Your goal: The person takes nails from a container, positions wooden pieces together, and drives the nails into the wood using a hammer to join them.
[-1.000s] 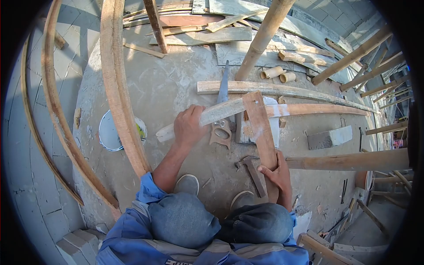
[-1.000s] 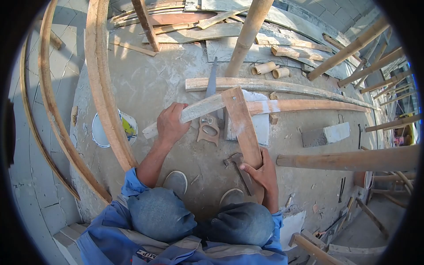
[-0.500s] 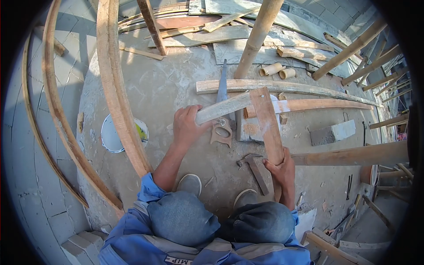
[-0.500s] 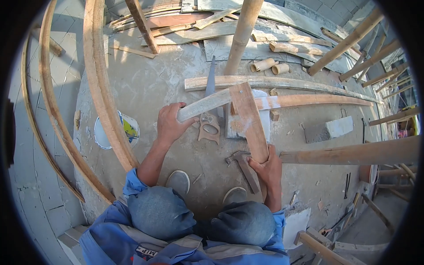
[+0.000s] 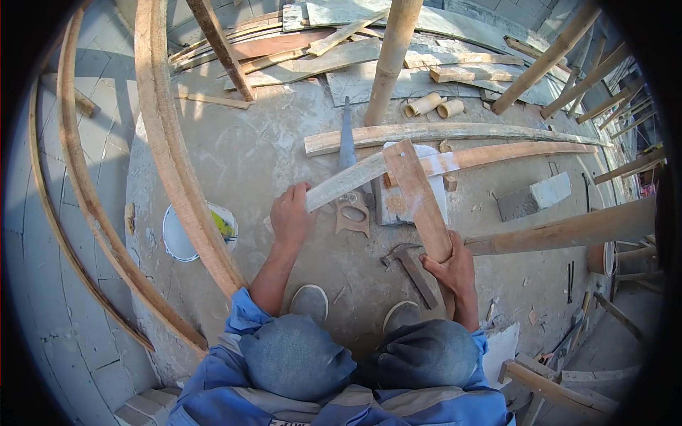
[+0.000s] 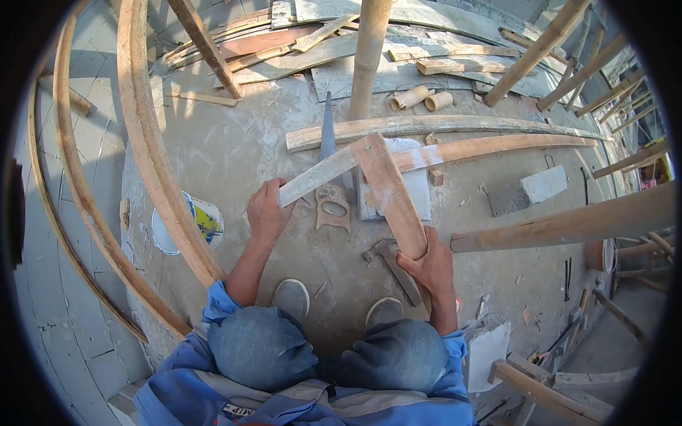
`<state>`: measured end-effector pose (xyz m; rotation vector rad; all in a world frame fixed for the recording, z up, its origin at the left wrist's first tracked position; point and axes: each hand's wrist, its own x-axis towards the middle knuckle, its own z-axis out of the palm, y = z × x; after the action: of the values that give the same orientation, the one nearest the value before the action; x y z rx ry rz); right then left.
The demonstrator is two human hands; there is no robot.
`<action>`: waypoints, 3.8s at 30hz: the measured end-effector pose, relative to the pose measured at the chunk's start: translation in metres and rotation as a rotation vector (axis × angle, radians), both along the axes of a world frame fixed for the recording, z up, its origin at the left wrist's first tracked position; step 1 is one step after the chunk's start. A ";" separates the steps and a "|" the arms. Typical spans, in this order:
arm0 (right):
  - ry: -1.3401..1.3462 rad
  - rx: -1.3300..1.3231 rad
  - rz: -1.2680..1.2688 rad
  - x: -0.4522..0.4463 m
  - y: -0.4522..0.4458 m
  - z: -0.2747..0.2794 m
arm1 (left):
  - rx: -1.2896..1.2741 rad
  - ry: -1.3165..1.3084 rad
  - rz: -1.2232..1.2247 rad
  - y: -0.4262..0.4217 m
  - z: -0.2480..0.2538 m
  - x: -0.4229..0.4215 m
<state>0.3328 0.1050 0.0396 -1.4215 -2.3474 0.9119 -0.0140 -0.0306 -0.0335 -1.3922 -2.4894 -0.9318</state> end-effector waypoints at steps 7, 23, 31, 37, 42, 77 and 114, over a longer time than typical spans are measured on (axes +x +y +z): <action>0.026 0.007 0.012 0.003 -0.002 -0.005 | -0.007 0.002 -0.020 -0.004 -0.011 -0.008; -0.001 0.053 0.019 0.002 -0.007 -0.010 | -0.082 -0.139 -0.045 -0.006 0.006 -0.014; -0.016 0.074 0.018 -0.001 -0.009 -0.007 | 0.040 -0.144 -0.035 -0.006 -0.007 -0.003; -0.005 0.056 0.003 0.001 -0.009 -0.008 | 0.069 -0.152 -0.059 -0.004 -0.007 -0.004; -0.020 0.042 -0.019 -0.002 -0.011 -0.006 | 0.050 -0.099 -0.060 -0.006 -0.006 -0.004; -0.076 -0.025 -0.051 -0.011 -0.015 -0.014 | 0.390 -0.838 -0.226 0.000 0.052 0.001; -0.030 0.059 -0.041 -0.008 -0.001 -0.052 | -0.045 -0.797 -0.465 -0.034 0.087 0.008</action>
<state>0.3251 0.1040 -0.0120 -1.4646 -2.3378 0.8095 -0.0065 -0.0647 0.0538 -1.9579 -2.7221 -1.8384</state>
